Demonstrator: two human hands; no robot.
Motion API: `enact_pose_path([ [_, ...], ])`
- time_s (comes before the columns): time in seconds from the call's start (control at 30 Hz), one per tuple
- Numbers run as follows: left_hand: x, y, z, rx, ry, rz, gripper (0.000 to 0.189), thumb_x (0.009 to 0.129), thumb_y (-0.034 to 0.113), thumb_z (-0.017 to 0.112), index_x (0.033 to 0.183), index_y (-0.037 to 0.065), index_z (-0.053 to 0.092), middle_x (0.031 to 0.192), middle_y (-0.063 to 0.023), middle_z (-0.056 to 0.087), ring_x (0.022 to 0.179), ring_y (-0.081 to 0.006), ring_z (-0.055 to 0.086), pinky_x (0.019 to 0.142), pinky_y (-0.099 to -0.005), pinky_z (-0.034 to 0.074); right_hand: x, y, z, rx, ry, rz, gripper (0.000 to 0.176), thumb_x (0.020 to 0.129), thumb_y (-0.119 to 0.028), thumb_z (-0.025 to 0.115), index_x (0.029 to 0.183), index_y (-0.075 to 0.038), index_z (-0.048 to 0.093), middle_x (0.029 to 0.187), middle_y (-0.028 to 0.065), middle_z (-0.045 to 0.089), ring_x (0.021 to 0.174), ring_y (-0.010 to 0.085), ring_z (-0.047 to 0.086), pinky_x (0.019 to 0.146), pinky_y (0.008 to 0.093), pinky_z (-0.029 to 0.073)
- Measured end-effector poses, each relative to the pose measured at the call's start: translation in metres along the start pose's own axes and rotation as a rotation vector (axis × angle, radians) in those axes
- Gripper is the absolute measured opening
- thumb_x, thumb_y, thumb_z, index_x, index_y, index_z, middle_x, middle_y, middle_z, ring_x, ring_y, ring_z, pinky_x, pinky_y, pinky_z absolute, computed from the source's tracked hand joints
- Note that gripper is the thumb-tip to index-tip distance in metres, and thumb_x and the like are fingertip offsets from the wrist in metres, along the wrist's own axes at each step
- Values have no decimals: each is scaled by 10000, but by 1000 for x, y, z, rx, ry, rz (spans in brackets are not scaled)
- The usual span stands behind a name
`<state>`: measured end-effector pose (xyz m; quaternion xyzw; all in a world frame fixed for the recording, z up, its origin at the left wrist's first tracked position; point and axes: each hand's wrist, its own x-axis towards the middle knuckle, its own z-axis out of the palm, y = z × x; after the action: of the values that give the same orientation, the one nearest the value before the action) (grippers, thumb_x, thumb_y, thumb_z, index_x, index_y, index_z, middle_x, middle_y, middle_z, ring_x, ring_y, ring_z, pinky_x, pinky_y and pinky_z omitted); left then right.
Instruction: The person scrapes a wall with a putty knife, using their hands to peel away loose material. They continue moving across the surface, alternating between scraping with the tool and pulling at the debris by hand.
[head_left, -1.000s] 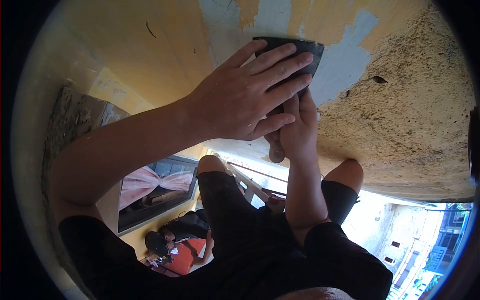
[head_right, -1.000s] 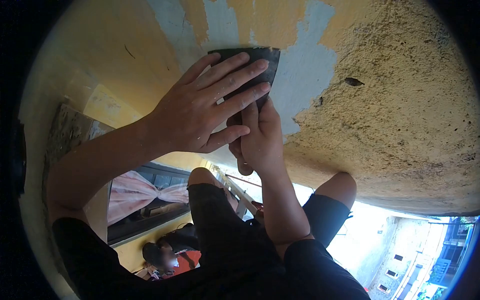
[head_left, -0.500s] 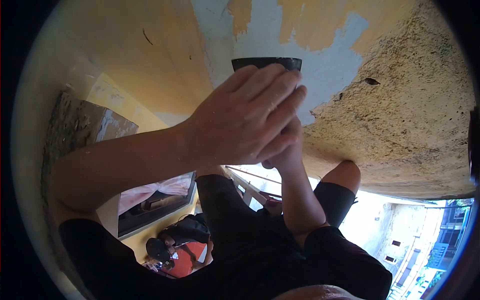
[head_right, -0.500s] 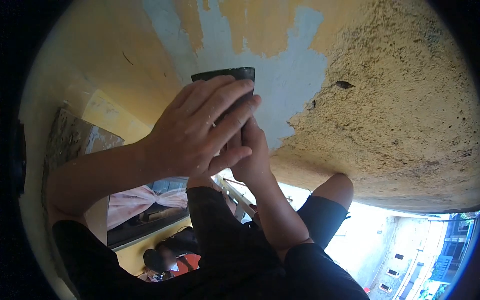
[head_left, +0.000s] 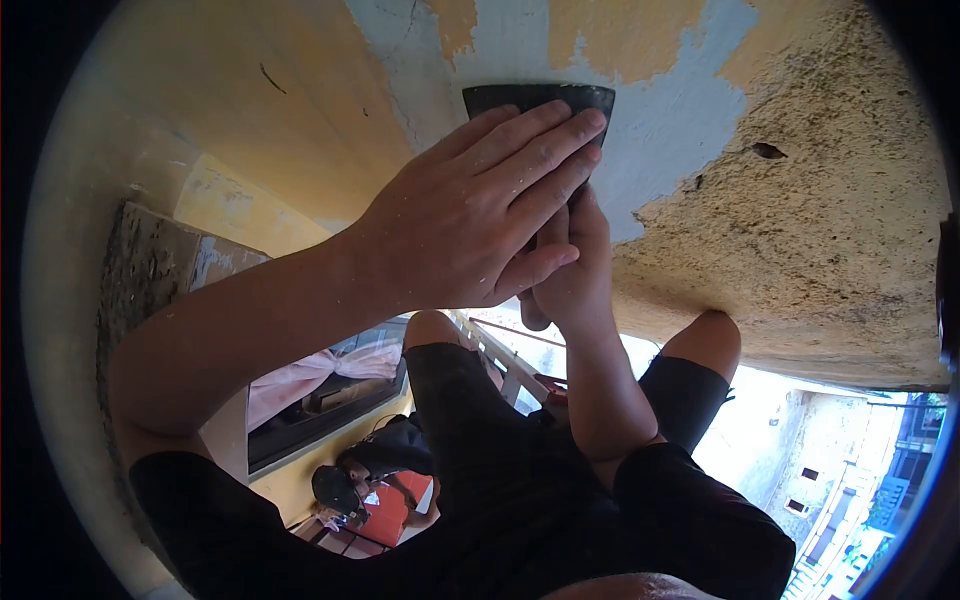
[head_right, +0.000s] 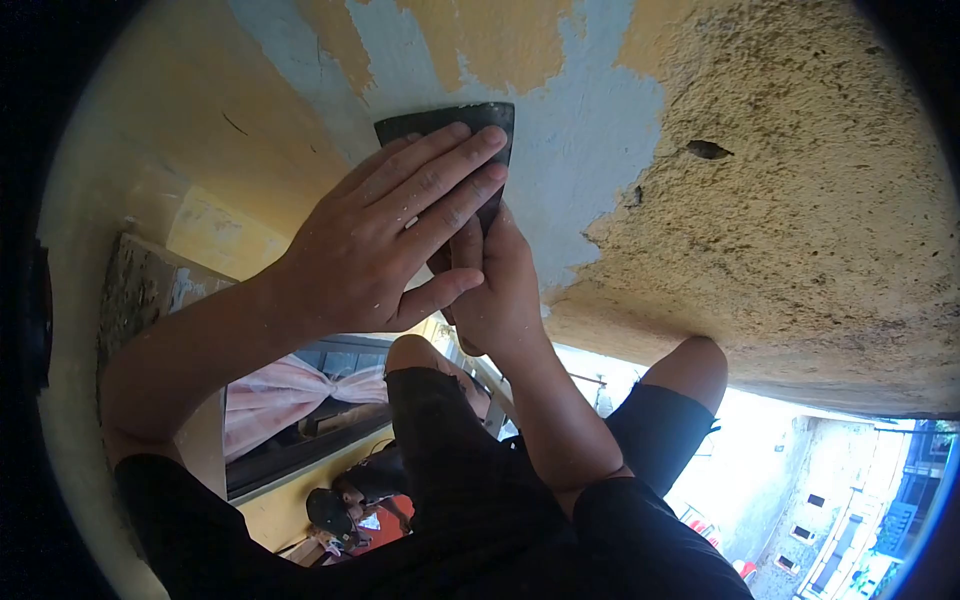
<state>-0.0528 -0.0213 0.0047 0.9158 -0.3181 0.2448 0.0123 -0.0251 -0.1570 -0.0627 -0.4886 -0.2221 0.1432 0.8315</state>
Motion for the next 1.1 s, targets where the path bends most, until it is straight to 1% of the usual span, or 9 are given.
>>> enact_pose_path([
  [0.13,0,2,0,12,-24,-43,658,914,437,582,1384,-13,485,1499,-168,403,1357,-334,420,1104,-464,355,3,6,-10,73,-95,-29,370,1069,-237,376,1330,24,402,1076,127,612,884,126,635,717,244,538],
  [0.27,0,4,2,57,-26,-44,671,921,459,566,1400,-3,474,1505,-159,401,1373,-320,406,1116,-462,337,3,5,-10,-58,-15,17,363,1069,-225,377,1326,29,403,1053,122,614,861,111,624,693,242,529],
  [0.33,0,4,2,73,-32,-42,676,923,464,564,1404,-1,471,1504,-158,403,1377,-317,401,1119,-461,333,4,3,-9,51,-60,9,344,1070,-217,371,1296,37,420,951,93,617,757,88,599,614,226,498],
  [0.37,0,4,1,72,-32,-46,679,924,470,561,1405,-1,469,1504,-159,403,1380,-316,399,1121,-461,331,5,2,-5,53,-60,9,344,1070,-217,371,1296,37,420,951,93,617,757,88,599,614,226,498],
  [0.43,1,4,1,70,-32,-48,683,925,475,558,1407,0,467,1504,-159,404,1382,-315,396,1124,-461,329,6,2,3,129,41,-12,329,1070,-217,373,1254,47,439,885,66,603,694,66,557,562,216,452],
  [0.53,1,4,1,68,-38,-50,684,926,478,557,1406,-1,467,1503,-161,405,1382,-319,395,1127,-463,324,7,9,-13,-20,-76,-27,323,1070,-220,372,1227,51,449,881,63,593,706,64,548,565,219,443],
  [0.63,1,4,0,58,-44,-55,687,926,481,556,1406,-2,466,1501,-162,407,1381,-322,397,1127,-468,323,6,5,-16,4,-129,3,324,1070,-223,378,1226,52,449,910,71,592,729,64,544,575,225,441],
  [0.83,1,3,1,50,-36,-57,699,926,492,553,1412,-1,457,1502,-165,403,1383,-324,392,1127,-473,324,6,1,-8,93,-64,-9,320,1069,-206,377,1241,56,444,916,77,610,741,78,584,608,212,477],
  [1.1,3,3,0,31,-29,-56,697,939,503,535,1416,3,450,1503,-169,399,1392,-324,381,1135,-469,316,6,-3,-10,6,-56,1,320,1069,-200,367,1243,57,447,889,70,608,733,67,581,624,215,497],
])
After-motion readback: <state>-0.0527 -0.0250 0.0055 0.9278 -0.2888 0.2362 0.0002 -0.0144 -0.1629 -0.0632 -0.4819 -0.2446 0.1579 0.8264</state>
